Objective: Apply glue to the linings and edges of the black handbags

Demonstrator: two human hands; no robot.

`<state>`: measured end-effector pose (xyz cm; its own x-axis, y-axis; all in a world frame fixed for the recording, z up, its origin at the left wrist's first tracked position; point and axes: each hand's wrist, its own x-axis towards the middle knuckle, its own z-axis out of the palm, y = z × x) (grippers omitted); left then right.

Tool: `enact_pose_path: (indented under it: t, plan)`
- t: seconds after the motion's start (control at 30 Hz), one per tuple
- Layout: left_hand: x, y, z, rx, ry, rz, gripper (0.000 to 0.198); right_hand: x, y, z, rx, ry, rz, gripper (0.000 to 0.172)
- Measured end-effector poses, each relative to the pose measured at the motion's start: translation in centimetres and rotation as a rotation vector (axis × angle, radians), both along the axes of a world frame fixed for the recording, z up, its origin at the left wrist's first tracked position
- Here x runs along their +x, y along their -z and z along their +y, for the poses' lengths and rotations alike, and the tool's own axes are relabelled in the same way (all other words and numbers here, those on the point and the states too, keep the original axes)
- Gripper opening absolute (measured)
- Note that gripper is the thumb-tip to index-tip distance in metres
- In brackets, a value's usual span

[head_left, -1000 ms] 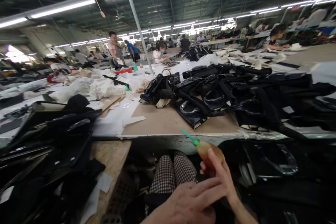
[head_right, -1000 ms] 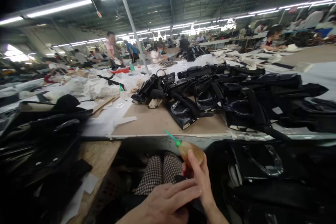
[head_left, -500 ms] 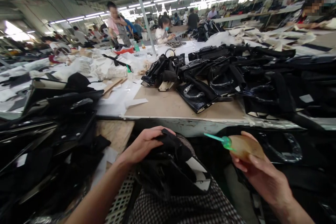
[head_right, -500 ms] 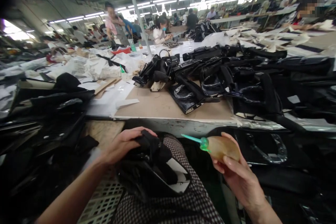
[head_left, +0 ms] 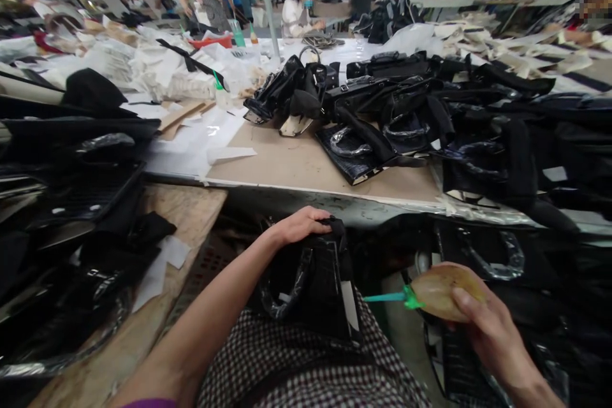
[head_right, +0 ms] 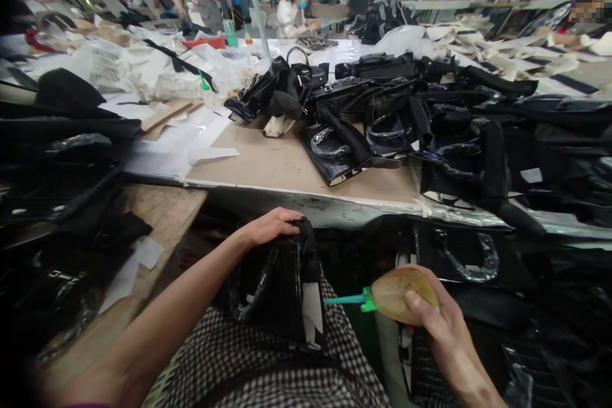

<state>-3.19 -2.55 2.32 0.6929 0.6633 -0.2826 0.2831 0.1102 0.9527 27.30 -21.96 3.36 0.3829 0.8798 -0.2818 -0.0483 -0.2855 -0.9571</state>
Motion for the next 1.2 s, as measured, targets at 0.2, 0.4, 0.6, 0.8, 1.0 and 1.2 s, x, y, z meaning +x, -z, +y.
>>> enact_pose_path:
  t: [0.2,0.4,0.6,0.8,1.0,1.2]
  plan:
    - [-0.1,2.2,-0.5,-0.134,0.066,0.020,0.015,0.4,0.1,0.1,-0.073,-0.149,-0.072,0.057]
    - [-1.1,2.7,-0.5,-0.232,0.012,-0.012,0.021,0.8,2.2,0.2,0.035,-0.307,-0.164,0.058]
    - [-1.3,2.7,0.0,-0.301,-0.016,-0.048,0.024,0.3,2.8,-0.2,0.133,-0.398,-0.247,0.053]
    - [-1.4,2.7,0.1,-0.359,-0.045,-0.073,0.026,-0.1,3.2,0.1,0.254,-0.422,-0.322,0.050]
    - [-1.5,3.0,0.1,-0.397,-0.063,-0.089,0.028,-0.4,2.3,1.4,0.340,-0.522,-0.385,0.049]
    - [-1.3,2.8,0.0,-0.427,-0.082,-0.089,0.026,-0.2,1.3,2.0,0.369,-0.615,-0.487,0.049]
